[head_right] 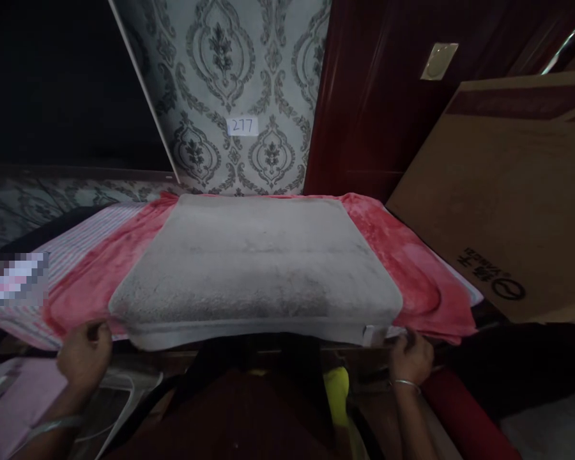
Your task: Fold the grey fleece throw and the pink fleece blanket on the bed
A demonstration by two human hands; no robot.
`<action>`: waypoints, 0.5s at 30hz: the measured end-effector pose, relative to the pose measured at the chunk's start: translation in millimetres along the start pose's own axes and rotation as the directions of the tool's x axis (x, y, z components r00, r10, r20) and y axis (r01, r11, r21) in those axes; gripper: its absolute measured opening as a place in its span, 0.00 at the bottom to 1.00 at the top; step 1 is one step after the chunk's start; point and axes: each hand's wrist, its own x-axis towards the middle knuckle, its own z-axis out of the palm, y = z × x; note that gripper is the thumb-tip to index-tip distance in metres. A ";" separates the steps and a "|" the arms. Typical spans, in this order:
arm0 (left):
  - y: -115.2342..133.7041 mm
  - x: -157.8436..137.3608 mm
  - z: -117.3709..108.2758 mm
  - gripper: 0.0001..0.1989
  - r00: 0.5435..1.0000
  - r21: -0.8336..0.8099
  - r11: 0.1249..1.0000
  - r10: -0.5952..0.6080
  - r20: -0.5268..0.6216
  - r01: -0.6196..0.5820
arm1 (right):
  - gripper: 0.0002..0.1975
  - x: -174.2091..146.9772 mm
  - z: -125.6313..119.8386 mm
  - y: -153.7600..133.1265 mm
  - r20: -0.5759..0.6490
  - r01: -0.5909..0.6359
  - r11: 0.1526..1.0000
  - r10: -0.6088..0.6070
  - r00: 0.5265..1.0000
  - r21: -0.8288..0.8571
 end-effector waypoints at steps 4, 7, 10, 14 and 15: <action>78.7 8.9 16.1 0.24 0.899 -0.067 0.902 0.431 0.078 -0.427 | 0.26 -12.8 1.9 -96.0 0.021 0.405 0.898 -0.414 0.910 0.171; 159.8 4.4 47.0 0.32 0.633 -0.287 0.704 0.710 0.309 -0.650 | 0.26 -33.9 20.5 -179.4 0.251 0.605 0.765 -0.644 0.722 0.221; 226.7 -10.0 78.8 0.36 0.322 -0.413 0.527 0.821 0.471 -0.743 | 0.27 -55.7 40.5 -239.4 0.512 0.727 0.642 -0.721 0.466 0.243; 250.8 -12.5 102.5 0.36 0.210 -0.370 0.471 0.799 0.563 -0.800 | 0.28 -49.7 56.1 -255.0 0.657 0.781 0.585 -0.681 0.324 0.221; 243.6 -5.9 103.7 0.36 0.242 -0.330 0.489 0.785 0.570 -0.807 | 0.28 -38.8 57.2 -246.6 0.667 0.781 0.599 -0.656 0.353 0.176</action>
